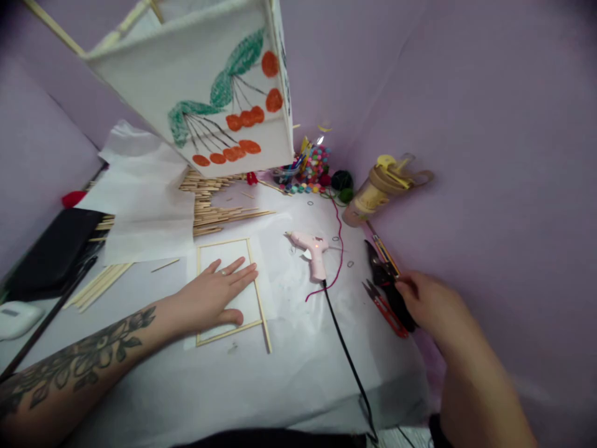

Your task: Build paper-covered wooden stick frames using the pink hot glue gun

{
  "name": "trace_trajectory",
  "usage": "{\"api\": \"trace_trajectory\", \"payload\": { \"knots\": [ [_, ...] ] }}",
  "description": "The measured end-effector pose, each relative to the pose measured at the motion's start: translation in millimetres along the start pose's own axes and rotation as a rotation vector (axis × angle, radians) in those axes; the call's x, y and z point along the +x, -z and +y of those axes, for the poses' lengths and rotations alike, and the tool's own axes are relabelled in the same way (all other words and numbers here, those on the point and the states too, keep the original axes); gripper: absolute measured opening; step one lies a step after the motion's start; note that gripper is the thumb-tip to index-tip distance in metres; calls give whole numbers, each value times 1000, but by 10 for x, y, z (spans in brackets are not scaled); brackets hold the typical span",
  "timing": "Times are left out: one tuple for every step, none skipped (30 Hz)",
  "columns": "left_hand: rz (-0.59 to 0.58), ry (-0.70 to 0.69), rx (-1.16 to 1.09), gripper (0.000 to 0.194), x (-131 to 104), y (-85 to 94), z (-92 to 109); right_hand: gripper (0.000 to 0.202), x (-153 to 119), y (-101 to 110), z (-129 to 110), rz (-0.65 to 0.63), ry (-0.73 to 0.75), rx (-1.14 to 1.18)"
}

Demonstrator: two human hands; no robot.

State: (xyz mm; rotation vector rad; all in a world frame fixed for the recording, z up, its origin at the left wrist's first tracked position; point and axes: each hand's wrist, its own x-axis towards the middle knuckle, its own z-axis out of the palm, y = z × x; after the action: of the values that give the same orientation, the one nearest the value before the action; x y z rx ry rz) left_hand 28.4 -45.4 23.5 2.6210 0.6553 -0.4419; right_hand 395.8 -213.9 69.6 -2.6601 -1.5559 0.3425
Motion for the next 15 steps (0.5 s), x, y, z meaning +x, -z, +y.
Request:
{"api": "trace_trajectory", "payload": {
  "knots": [
    [-1,1,-1,82,-2,9,8,28,-12,-75,64,7,-5,-46],
    [1,1,-2,81,-4,15,15,27,-35,-151,113,17,-9,-71],
    [1,-1,-3,81,-5,18,20,25,-63,-225,150,25,-17,-79],
    [4,-3,-4,81,-5,17,22,24,-90,-293,180,27,-41,-77],
    [5,-5,-4,82,-3,10,20,23,-113,-355,205,18,-71,-71],
    [7,-8,-2,83,1,-2,14,22,-129,-409,226,16,-109,-66],
    [10,-11,1,84,5,-19,4,22,-137,-454,243,19,-136,-62],
    [16,-16,5,84,10,-39,-9,24,-139,-488,254,28,-145,-67],
    [24,-21,8,85,14,-61,-22,25,-135,-511,257,41,-135,-82],
    [34,-29,10,86,18,-82,-35,27,-129,-521,252,46,-107,-102],
    [42,-36,9,86,20,-99,-46,28,-122,-519,238,45,-81,-125],
    [49,-41,7,87,20,-112,-54,28,-117,-505,216,31,-63,-140],
    [51,-44,4,87,19,-119,-58,29,-114,-480,190,12,-60,-145],
    [53,-46,0,87,16,-120,-59,30,-111,-448,163,-1,-72,-139],
    [54,-47,-5,87,12,-115,-57,31,-111,-411,137,-7,-90,-123]
  ]
}}
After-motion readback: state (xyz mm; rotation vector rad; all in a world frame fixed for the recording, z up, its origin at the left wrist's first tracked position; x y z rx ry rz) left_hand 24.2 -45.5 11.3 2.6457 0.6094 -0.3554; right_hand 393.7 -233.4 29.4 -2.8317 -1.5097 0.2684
